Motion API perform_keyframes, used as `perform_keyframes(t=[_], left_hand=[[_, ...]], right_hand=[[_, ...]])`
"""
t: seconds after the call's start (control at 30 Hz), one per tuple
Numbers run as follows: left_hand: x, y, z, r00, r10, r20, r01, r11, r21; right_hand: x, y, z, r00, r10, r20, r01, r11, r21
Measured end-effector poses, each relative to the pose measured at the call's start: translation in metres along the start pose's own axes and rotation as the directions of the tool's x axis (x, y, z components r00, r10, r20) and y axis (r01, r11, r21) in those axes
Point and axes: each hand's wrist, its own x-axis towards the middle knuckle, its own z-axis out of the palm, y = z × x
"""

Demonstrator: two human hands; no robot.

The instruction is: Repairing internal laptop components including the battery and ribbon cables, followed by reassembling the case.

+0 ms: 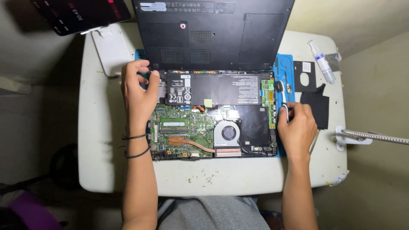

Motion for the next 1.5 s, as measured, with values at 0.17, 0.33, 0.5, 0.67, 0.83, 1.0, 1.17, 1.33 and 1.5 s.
perform_keyframes(t=[0.17, 0.33, 0.5, 0.67, 0.83, 1.0, 1.17, 1.33, 1.5], left_hand=[[0.015, -0.027, 0.011, 0.994, -0.086, -0.064, 0.083, 0.996, -0.042], [0.03, -0.049, 0.022, 0.991, -0.129, 0.028, 0.132, 0.986, -0.098], [0.033, -0.07, 0.033, 0.995, -0.075, -0.059, 0.067, 0.989, -0.129], [0.039, -0.069, 0.034, 0.993, -0.042, -0.11, 0.024, 0.987, -0.158], [0.038, -0.056, 0.027, 0.991, -0.047, -0.123, 0.018, 0.975, -0.221], [0.025, -0.017, -0.011, 0.988, -0.086, 0.127, 0.12, 0.949, -0.291], [0.013, -0.01, -0.059, 0.858, -0.125, 0.498, 0.299, 0.91, -0.288], [0.006, 0.004, -0.082, 0.637, -0.247, 0.73, 0.481, 0.867, -0.126], [0.005, 0.01, -0.08, 0.441, -0.4, 0.803, 0.458, 0.87, 0.182]], right_hand=[[0.04, 0.0, 0.027, 0.986, -0.116, -0.118, 0.138, 0.969, 0.203], [0.094, -0.01, 0.061, 0.982, -0.155, -0.105, 0.187, 0.815, 0.548], [0.12, 0.013, 0.104, 0.999, -0.005, -0.052, 0.039, 0.741, 0.671], [0.119, 0.004, 0.099, 0.994, 0.014, -0.104, 0.065, 0.703, 0.709], [0.114, -0.001, 0.092, 0.992, 0.024, -0.123, 0.078, 0.651, 0.755], [0.097, -0.003, 0.062, 0.996, -0.051, -0.073, 0.089, 0.599, 0.796], [0.064, 0.006, 0.019, 0.985, -0.088, 0.145, -0.058, 0.627, 0.777], [0.037, 0.035, -0.013, 0.915, -0.111, 0.387, -0.203, 0.703, 0.682], [0.015, 0.036, -0.029, 0.839, -0.002, 0.544, -0.348, 0.766, 0.54]])
